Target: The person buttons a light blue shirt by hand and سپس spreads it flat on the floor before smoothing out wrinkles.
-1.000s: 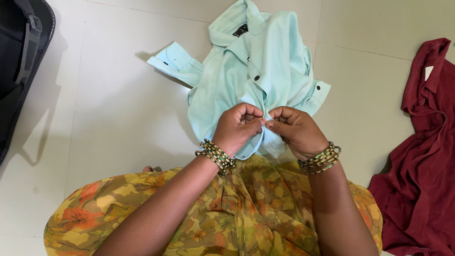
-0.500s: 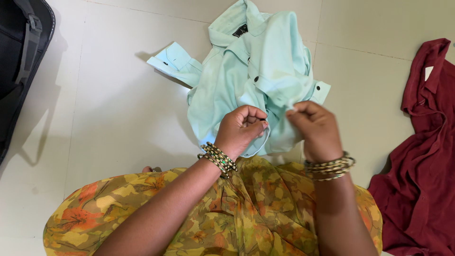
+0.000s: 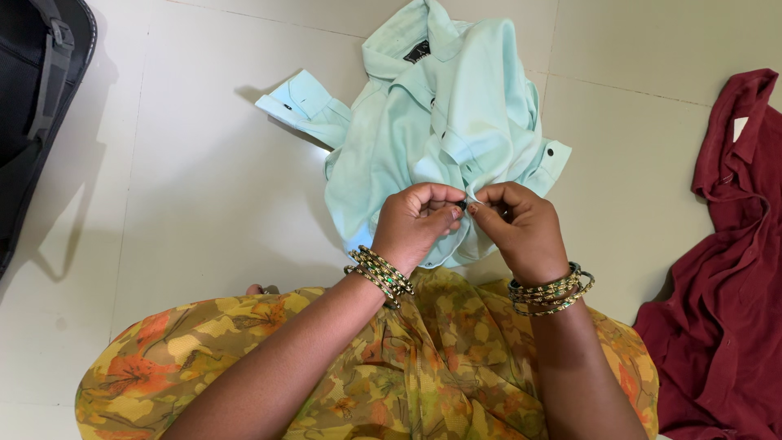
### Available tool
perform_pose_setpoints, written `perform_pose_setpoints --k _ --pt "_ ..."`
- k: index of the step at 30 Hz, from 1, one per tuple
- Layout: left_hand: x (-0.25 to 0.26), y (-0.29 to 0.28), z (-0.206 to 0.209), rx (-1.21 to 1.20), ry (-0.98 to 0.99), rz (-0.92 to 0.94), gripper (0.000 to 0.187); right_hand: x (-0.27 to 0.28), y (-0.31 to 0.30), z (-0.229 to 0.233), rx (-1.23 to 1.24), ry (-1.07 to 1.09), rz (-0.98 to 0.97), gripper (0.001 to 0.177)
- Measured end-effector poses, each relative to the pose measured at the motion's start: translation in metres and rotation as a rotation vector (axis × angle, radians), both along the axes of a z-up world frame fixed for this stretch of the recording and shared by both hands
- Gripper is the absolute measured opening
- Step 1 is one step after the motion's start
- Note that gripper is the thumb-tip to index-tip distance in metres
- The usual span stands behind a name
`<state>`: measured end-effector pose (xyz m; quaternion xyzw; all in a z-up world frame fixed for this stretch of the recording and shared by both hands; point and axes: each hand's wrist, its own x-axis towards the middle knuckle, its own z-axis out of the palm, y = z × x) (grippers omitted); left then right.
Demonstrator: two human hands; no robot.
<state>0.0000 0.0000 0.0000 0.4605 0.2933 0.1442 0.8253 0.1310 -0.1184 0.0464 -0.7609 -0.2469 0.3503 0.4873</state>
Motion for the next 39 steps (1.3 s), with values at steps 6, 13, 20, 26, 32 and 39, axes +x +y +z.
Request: perform_pose_setpoints --k 6,13,20,26,32,39 --pt "0.001 0.007 0.009 0.02 -0.062 0.02 0.013 -0.002 -0.002 0.0 0.061 -0.092 0.034 0.009" --pt "-0.016 0.056 0.049 0.101 -0.259 0.293 0.014 0.022 -0.01 0.003 0.368 0.226 -0.182 0.008" --pt "-0.008 0.041 0.059 0.649 -0.068 0.273 0.012 0.023 -0.006 -0.006 0.231 0.237 -0.248 0.005" --pt "-0.017 0.06 0.055 0.636 0.107 -0.13 0.044 0.028 -0.008 -0.007 0.225 0.242 -0.245 0.004" --pt "-0.022 0.058 0.037 1.079 0.219 -0.289 0.041 0.031 -0.007 -0.005 0.234 0.281 -0.278 0.005" --pt "-0.018 0.034 0.029 1.297 0.346 0.017 0.012 0.021 -0.019 0.005 0.279 0.298 -0.311 0.004"
